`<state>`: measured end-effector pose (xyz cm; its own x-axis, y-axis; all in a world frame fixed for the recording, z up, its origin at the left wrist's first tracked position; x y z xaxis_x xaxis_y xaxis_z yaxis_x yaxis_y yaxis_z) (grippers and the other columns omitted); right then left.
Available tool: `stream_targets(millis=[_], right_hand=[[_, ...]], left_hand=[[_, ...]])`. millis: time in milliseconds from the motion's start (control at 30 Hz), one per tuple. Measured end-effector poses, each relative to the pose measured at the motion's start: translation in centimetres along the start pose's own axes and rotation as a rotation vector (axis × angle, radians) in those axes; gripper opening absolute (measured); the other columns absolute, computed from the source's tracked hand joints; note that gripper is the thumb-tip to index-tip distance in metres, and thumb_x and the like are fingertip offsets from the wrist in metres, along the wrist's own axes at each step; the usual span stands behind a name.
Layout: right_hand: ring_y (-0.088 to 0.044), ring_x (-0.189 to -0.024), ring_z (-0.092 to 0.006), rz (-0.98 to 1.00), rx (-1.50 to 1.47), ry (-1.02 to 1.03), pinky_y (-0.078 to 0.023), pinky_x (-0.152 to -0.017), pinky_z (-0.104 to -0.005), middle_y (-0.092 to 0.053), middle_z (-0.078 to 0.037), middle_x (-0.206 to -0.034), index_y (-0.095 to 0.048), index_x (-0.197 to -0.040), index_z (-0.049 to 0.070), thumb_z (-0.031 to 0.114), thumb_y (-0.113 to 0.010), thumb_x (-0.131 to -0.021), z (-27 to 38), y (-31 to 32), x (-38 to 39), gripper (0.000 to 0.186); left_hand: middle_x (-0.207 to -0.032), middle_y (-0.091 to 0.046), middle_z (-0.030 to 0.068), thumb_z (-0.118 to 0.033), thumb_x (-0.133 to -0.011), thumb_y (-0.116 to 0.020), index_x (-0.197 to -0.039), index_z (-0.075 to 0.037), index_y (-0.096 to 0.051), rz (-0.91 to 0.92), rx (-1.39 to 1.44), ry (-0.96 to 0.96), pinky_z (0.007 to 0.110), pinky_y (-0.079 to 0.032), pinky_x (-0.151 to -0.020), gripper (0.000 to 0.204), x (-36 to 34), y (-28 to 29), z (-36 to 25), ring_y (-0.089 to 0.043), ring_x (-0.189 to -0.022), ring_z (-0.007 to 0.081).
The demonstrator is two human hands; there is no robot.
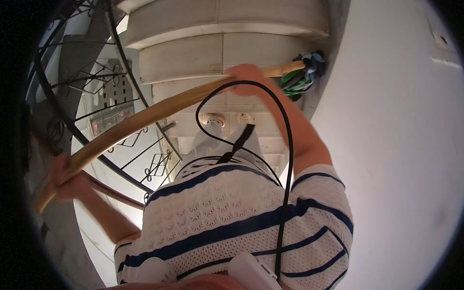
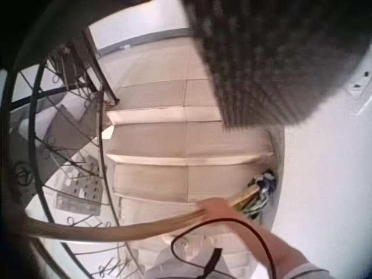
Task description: The person cleans the ceiling and upper walls of a staircase using a mop head attached to a long bamboo pole. They reach into high corners and along the ceiling edges, then bring the pole down to adjust a cleaning attachment by hand before continuing to wipe the ceiling.
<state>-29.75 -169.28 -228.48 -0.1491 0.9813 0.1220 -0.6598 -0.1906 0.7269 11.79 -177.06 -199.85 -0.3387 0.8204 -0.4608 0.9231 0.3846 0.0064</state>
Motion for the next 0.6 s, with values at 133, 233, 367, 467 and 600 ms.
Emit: stream_targets(millis=[133,233,367,467,600], right_hand=[[-0.054,-0.068,-0.0347,0.062,0.101,-0.085,-0.043,-0.058,-0.0413,-0.053,-0.013,-0.066,-0.049,-0.070,0.007,0.016,-0.065,-0.057,-5.5,-0.5,2.7,0.023],[-0.052,-0.064,-0.0341,-0.118,0.026,0.096,-0.041,-0.054,-0.0413,-0.051,-0.010,-0.063,-0.046,-0.066,0.008,0.019,-0.067,-0.052,-1.2,-3.3,5.3,0.027],[-0.056,-0.068,-0.0323,0.093,-0.161,0.130,-0.045,-0.058,-0.0414,-0.056,-0.009,-0.067,-0.053,-0.071,0.013,0.024,-0.069,-0.051,3.8,-9.6,6.4,0.028],[-0.058,-0.067,-0.0326,0.311,-0.152,0.130,-0.045,-0.060,-0.0422,-0.059,-0.011,-0.071,-0.055,-0.075,0.010,0.025,-0.068,-0.057,10.8,-11.8,5.6,0.026],[-0.059,-0.069,-0.0330,0.270,-0.223,0.196,-0.045,-0.063,-0.0421,-0.060,-0.013,-0.071,-0.055,-0.078,0.008,0.025,-0.067,-0.060,17.8,-7.8,4.2,0.027]], left_hand=[[-0.048,-0.026,-0.0020,-0.011,-0.066,-0.044,-0.060,-0.015,-0.025,0.140,0.816,0.672,0.024,-0.033,-0.060,0.020,5.8,-4.5,2.0,-0.029,-0.046,0.0096],[-0.048,-0.028,-0.0026,-0.009,-0.067,-0.045,-0.061,-0.014,-0.029,0.065,0.727,0.620,0.024,-0.033,-0.058,0.017,5.3,-0.6,-1.1,-0.029,-0.044,0.0087],[-0.048,-0.031,-0.0030,-0.006,-0.066,-0.048,-0.061,-0.012,-0.031,0.098,0.649,0.493,0.023,-0.033,-0.057,0.018,3.1,5.7,-4.9,-0.033,-0.043,0.0071],[-0.051,-0.029,0.0000,-0.009,-0.066,-0.044,-0.059,-0.013,-0.029,0.069,0.560,0.430,0.030,-0.032,-0.064,0.017,-2.1,14.0,-7.9,-0.034,-0.049,0.0127],[-0.051,-0.027,0.0019,-0.006,-0.066,-0.043,-0.059,-0.012,-0.031,-0.364,0.128,0.260,0.036,-0.031,-0.070,0.016,-10.8,24.8,-10.0,-0.034,-0.047,0.0164]])
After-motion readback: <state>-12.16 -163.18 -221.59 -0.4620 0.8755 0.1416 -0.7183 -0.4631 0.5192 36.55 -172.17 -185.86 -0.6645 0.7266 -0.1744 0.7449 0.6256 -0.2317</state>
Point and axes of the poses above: each hand's wrist, its own x-axis away from the middle knuckle, its own y-axis out of the back of the hand, z = x × y, the point moved 5 cm from there along -x, towards the middle knuckle
